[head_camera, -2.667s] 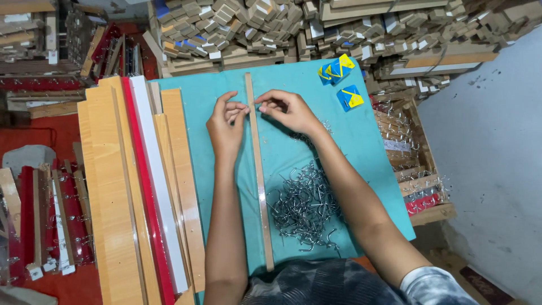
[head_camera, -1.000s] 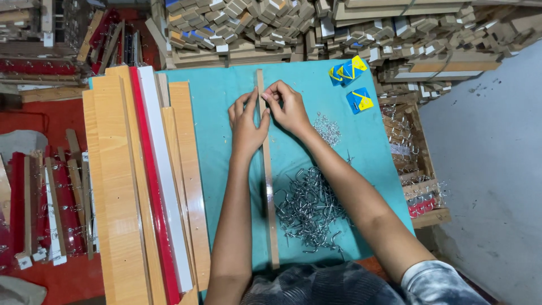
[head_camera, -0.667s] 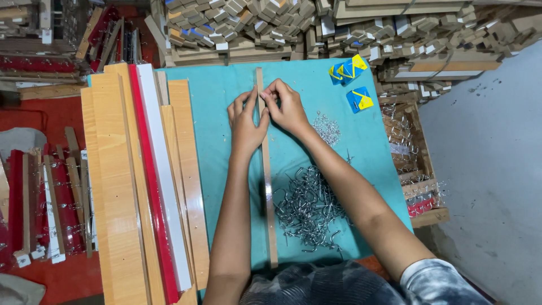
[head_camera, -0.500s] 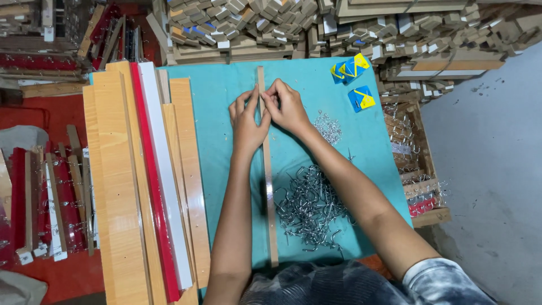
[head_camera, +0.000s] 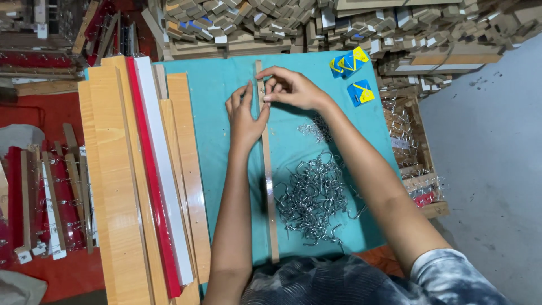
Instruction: The person inserts metal hooks and small metal rings into pre-drilled holes on wooden planks. They work on one plank at a time, then place the finished plank into a wooden crate. The process is repeated with additional planks.
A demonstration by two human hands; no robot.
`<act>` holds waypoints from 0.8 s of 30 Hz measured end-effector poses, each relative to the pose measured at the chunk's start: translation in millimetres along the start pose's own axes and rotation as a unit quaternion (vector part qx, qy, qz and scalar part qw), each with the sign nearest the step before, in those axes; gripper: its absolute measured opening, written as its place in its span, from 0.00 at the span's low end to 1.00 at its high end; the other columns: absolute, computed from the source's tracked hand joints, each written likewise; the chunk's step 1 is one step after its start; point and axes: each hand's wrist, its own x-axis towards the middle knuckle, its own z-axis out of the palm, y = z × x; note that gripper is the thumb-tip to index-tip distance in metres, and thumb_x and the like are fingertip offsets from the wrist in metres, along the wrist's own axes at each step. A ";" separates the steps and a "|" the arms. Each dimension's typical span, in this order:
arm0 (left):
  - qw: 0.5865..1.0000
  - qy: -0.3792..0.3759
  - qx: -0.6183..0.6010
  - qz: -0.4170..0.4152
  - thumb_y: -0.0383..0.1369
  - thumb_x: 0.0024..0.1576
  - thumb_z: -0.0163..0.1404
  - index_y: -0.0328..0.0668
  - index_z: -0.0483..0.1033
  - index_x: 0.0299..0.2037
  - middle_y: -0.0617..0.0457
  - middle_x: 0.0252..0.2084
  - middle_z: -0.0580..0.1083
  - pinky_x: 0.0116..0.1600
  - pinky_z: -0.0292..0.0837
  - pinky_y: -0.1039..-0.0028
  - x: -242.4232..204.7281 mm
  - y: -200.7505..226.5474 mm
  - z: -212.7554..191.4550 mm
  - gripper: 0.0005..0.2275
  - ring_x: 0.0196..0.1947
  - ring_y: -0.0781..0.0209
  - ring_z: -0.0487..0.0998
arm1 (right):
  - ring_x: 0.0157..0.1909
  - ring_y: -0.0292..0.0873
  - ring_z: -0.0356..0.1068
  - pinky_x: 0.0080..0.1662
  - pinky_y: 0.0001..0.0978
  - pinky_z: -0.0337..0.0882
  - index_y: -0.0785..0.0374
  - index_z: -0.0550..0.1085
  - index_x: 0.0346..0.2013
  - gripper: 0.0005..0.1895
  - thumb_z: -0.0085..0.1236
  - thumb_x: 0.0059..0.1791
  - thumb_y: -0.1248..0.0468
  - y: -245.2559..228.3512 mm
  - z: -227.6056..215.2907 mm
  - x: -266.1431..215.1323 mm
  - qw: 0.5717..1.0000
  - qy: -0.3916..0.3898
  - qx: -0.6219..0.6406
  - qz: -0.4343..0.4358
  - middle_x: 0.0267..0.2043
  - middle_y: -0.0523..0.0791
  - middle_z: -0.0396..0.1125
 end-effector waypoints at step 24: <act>0.999 -0.003 0.034 -0.010 0.41 0.53 0.58 0.48 0.71 0.65 0.52 0.63 0.65 0.73 0.51 0.50 0.3 -1.5 6.2 0.28 0.67 0.45 0.60 | 0.29 0.51 0.71 0.34 0.42 0.68 0.61 0.74 0.42 0.11 0.66 0.48 0.63 4.2 13.0 4.9 0.977 0.102 -0.189 -0.001 0.28 0.51 0.74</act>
